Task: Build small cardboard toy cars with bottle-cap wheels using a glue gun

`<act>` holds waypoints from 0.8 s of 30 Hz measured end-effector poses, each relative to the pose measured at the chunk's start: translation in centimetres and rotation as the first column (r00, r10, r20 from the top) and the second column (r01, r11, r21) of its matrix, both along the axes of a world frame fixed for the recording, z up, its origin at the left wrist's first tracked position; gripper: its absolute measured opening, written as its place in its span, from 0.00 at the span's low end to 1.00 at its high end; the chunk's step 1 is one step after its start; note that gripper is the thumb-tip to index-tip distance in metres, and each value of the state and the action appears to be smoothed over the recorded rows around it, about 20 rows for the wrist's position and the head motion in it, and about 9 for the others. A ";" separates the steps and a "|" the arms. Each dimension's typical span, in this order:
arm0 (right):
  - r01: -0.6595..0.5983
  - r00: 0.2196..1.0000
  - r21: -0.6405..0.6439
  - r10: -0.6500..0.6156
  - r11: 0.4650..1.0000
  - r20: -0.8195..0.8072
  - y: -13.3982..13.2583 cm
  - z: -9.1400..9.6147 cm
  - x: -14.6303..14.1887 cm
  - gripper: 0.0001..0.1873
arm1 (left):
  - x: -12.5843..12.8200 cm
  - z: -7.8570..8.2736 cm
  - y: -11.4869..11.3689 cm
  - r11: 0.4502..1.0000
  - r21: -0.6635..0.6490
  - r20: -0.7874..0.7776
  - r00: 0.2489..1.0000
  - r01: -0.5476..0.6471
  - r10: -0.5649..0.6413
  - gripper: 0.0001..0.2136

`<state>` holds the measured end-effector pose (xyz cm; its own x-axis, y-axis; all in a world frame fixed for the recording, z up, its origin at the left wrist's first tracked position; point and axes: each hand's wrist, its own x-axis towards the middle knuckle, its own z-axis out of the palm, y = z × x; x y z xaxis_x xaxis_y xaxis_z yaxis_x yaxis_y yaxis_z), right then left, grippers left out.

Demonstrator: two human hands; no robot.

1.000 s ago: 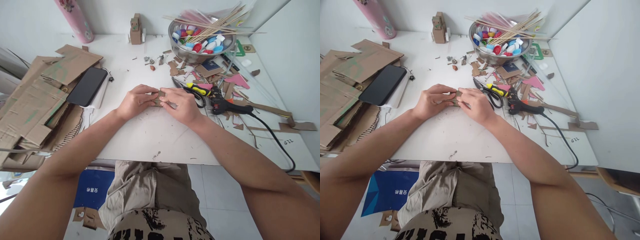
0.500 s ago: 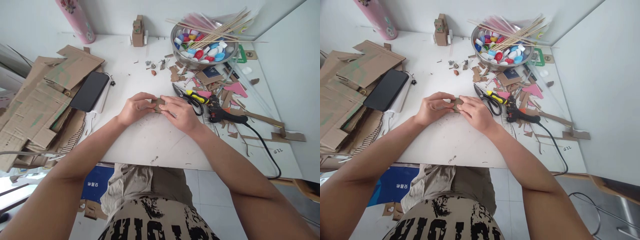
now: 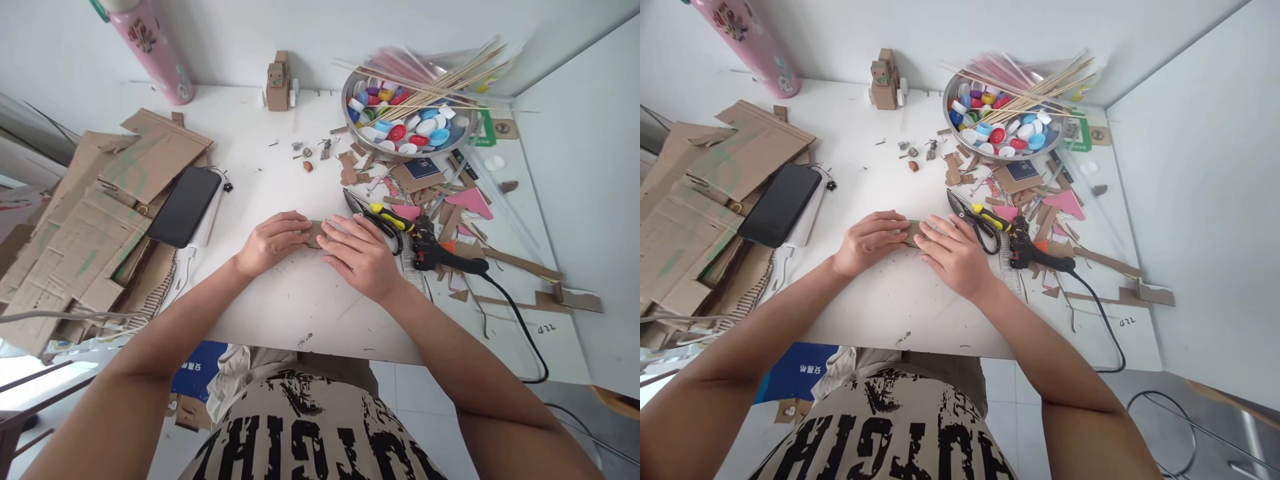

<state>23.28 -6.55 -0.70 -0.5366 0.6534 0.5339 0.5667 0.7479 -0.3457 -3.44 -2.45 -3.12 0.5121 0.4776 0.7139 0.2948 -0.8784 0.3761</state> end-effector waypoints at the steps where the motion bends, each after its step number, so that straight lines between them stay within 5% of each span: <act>1: 0.007 1.000 -0.006 -0.007 1.000 -0.011 0.0 0.0 0.0 0.14 | 0.1 0.2 0.0 1.000 -0.002 0.011 1.000 0.008 -0.008 0.08; 6: 0.062 0.993 -0.095 -0.071 0.994 -0.097 0.3 -0.2 -0.5 0.10 | 0.2 0.7 -0.2 0.999 -0.033 0.037 0.999 0.012 -0.011 0.06; 16: 0.132 0.971 -0.117 -0.152 0.984 -0.184 0.4 -0.5 -1.4 0.10 | -0.2 0.0 0.0 0.993 -0.113 -0.047 0.999 -0.024 0.018 0.07; 24: 0.122 0.957 -0.073 -0.137 0.990 -0.254 0.7 -0.7 -1.9 0.12 | 0.1 0.2 0.2 0.993 -0.110 0.043 0.999 0.035 -0.031 0.04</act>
<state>21.36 -5.85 -1.35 -0.2942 0.7408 0.6038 0.5437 0.6493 -0.5317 -3.37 -2.24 -2.89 0.5004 0.5379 0.6784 0.2488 -0.8399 0.4824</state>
